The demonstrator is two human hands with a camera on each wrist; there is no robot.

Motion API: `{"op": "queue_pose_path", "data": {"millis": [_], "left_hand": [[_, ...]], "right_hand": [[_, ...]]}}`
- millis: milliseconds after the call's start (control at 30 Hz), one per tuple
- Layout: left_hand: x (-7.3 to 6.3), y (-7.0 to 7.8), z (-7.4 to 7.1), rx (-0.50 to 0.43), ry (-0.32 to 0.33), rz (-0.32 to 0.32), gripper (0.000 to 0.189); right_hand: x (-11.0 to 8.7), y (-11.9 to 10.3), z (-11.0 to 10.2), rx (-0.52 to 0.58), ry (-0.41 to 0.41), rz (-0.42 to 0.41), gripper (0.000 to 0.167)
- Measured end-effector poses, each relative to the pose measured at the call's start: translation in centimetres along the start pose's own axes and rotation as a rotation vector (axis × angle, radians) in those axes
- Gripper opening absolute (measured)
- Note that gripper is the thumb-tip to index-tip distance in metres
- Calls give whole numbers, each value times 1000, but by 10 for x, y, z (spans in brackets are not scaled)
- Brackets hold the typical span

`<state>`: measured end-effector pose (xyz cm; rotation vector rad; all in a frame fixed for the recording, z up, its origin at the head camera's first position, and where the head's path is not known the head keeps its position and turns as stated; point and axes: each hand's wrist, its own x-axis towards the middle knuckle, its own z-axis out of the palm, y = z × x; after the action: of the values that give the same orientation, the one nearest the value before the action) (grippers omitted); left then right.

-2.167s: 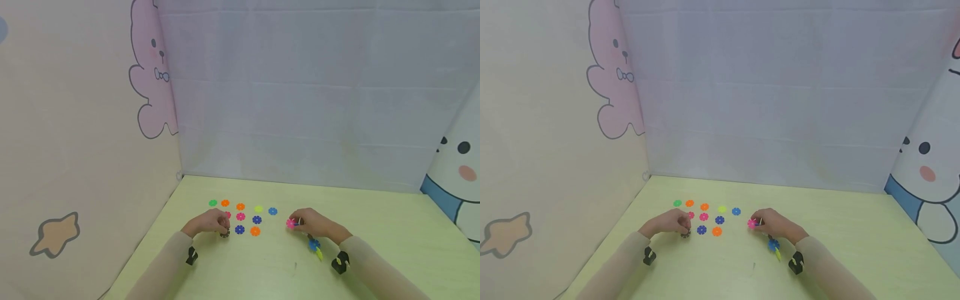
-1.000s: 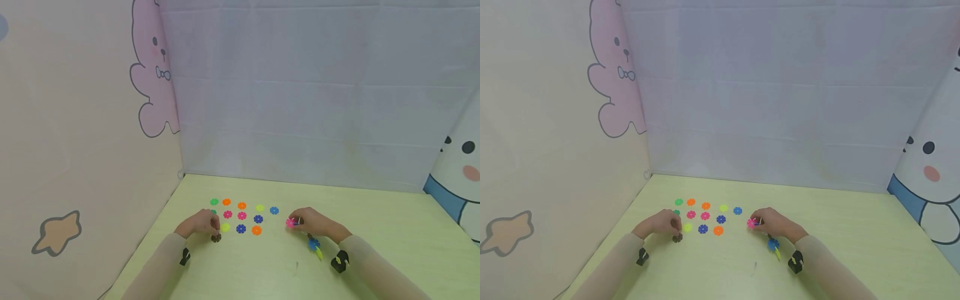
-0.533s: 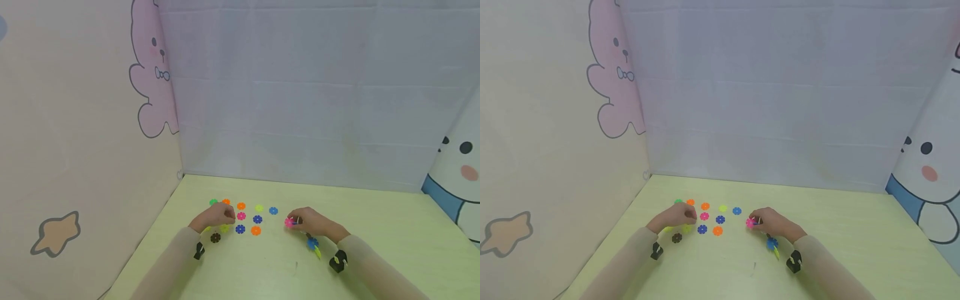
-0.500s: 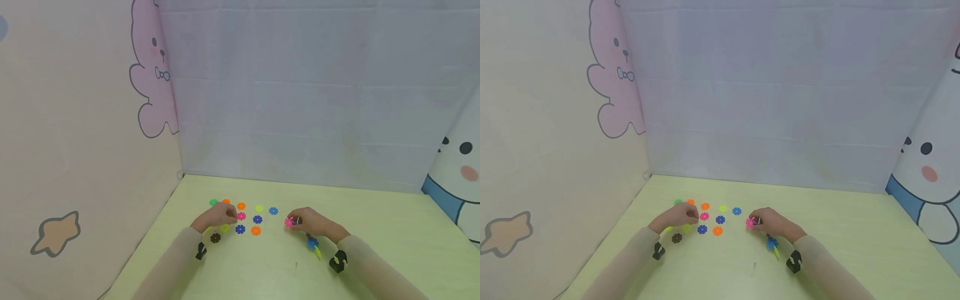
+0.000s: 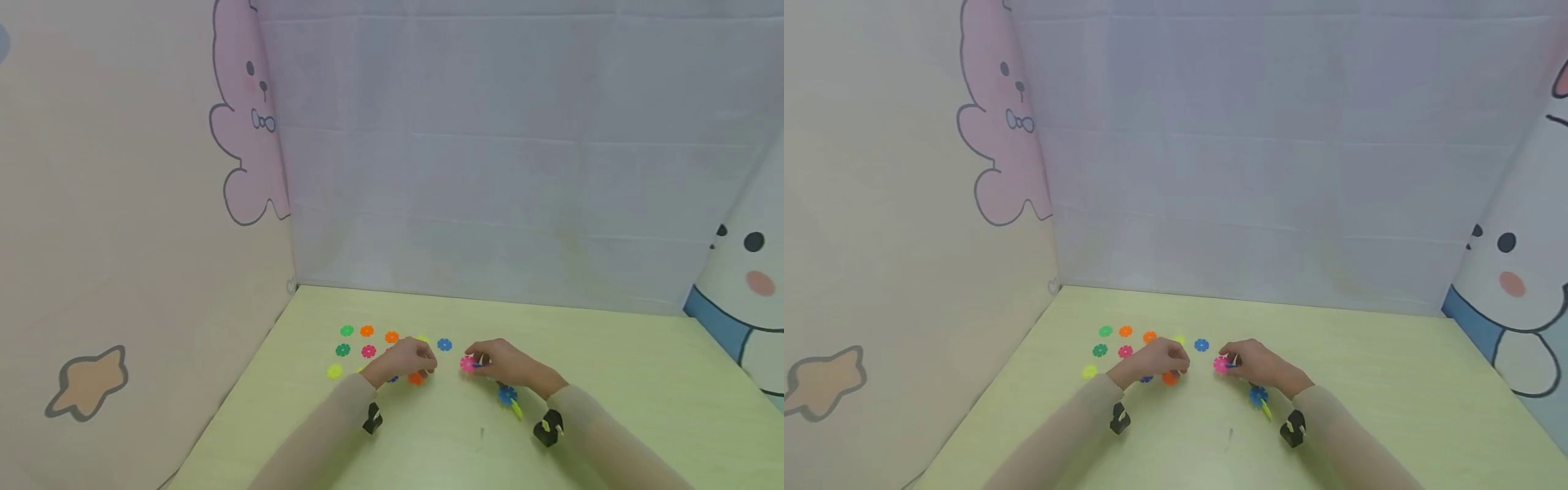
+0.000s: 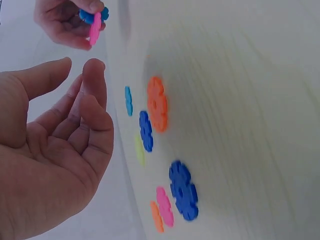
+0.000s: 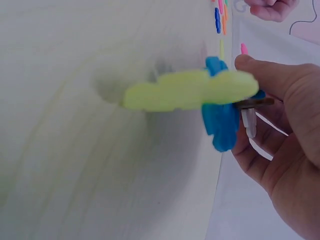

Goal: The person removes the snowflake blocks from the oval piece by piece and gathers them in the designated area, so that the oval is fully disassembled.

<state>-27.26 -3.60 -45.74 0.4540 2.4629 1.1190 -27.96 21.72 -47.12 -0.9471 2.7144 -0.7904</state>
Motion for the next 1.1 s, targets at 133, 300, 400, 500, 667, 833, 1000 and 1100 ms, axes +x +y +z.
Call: {"op": "queue_pose_path", "data": {"millis": [133, 300, 400, 500, 667, 833, 1000, 1100], "left_hand": [[9, 8, 16, -32, 14, -5, 13], [18, 14, 33, -116, 21, 3, 20], [22, 17, 40, -182, 30, -14, 20], [26, 18, 46, -223, 46, -32, 19], [29, 17, 52, -243, 54, -38, 15], [30, 16, 52, -243, 53, -51, 14], [30, 18, 52, -243, 61, -54, 12], [30, 18, 53, -252, 65, -56, 10]], "right_hand": [[-2, 3, 1, 12, 16, -19, 37], [-4, 3, 3, 66, 41, -45, 26], [-5, 2, 3, 83, 52, -57, 18], [-5, 1, 3, 77, 59, -68, 15], [-6, 0, 3, 66, 62, -74, 14], [-5, 2, 4, 55, 75, -107, 14], [-4, 3, 6, 52, 62, -105, 13], [-3, 3, 6, 50, 54, -99, 14]]}}
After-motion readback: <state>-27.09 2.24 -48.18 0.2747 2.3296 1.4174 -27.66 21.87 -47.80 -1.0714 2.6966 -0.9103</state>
